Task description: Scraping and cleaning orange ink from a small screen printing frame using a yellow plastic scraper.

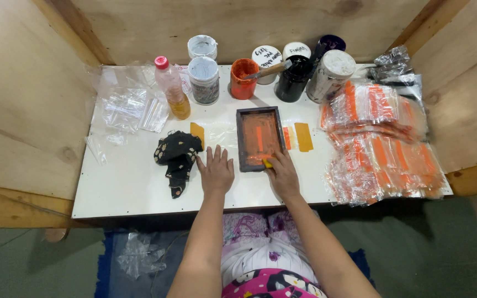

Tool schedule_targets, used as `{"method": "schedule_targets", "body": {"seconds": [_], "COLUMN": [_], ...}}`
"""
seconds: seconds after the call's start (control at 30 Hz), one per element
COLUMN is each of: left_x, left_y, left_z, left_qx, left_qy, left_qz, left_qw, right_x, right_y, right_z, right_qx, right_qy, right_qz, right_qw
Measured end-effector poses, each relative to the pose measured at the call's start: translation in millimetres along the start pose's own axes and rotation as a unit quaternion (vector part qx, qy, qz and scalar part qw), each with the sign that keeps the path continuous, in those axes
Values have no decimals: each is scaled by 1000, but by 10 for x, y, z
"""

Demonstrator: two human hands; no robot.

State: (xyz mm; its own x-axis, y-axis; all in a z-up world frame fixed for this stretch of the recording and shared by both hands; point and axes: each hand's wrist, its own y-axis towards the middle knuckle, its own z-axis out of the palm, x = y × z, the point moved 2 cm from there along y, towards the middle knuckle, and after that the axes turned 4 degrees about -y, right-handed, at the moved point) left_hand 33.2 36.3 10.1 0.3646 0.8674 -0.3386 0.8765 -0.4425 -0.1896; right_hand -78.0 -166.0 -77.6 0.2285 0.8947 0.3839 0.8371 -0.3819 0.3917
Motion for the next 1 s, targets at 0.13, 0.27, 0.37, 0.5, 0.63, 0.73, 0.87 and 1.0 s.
{"method": "schedule_targets", "body": {"seconds": [0.13, 0.27, 0.37, 0.5, 0.63, 0.73, 0.87, 1.0], "left_x": [-3, -17, -26, -40, -34, -32, -47, 116], "left_y": [9, 1, -4, -11, -11, -5, -55, 45], "left_z": [21, 12, -1, -31, -9, 0, -54, 289], "left_qx": [4, -5, -4, 0, -10, -20, -37, -126], "left_qy": [7, 8, 2, -10, -14, -16, -15, -47], "left_qz": [-4, -6, -9, -15, -11, -7, 1, 52], "left_qw": [1000, 1000, 1000, 1000, 1000, 1000, 999, 990], "right_x": [18, 36, 1, -27, -133, -142, -95, -96], "right_y": [4, 17, -7, -24, -33, -13, 9, 33], "right_z": [-42, -84, -81, -95, -78, -129, -229, -275], "right_qx": [-4, -5, 0, -9, -23, -39, -62, -68], "right_qy": [12, 24, 47, 114, 135, 164, 228, 270], "right_qz": [0, 12, 32, 58, 69, 85, 106, 120], "right_qw": [1000, 1000, 998, 992, 988, 982, 966, 953]}}
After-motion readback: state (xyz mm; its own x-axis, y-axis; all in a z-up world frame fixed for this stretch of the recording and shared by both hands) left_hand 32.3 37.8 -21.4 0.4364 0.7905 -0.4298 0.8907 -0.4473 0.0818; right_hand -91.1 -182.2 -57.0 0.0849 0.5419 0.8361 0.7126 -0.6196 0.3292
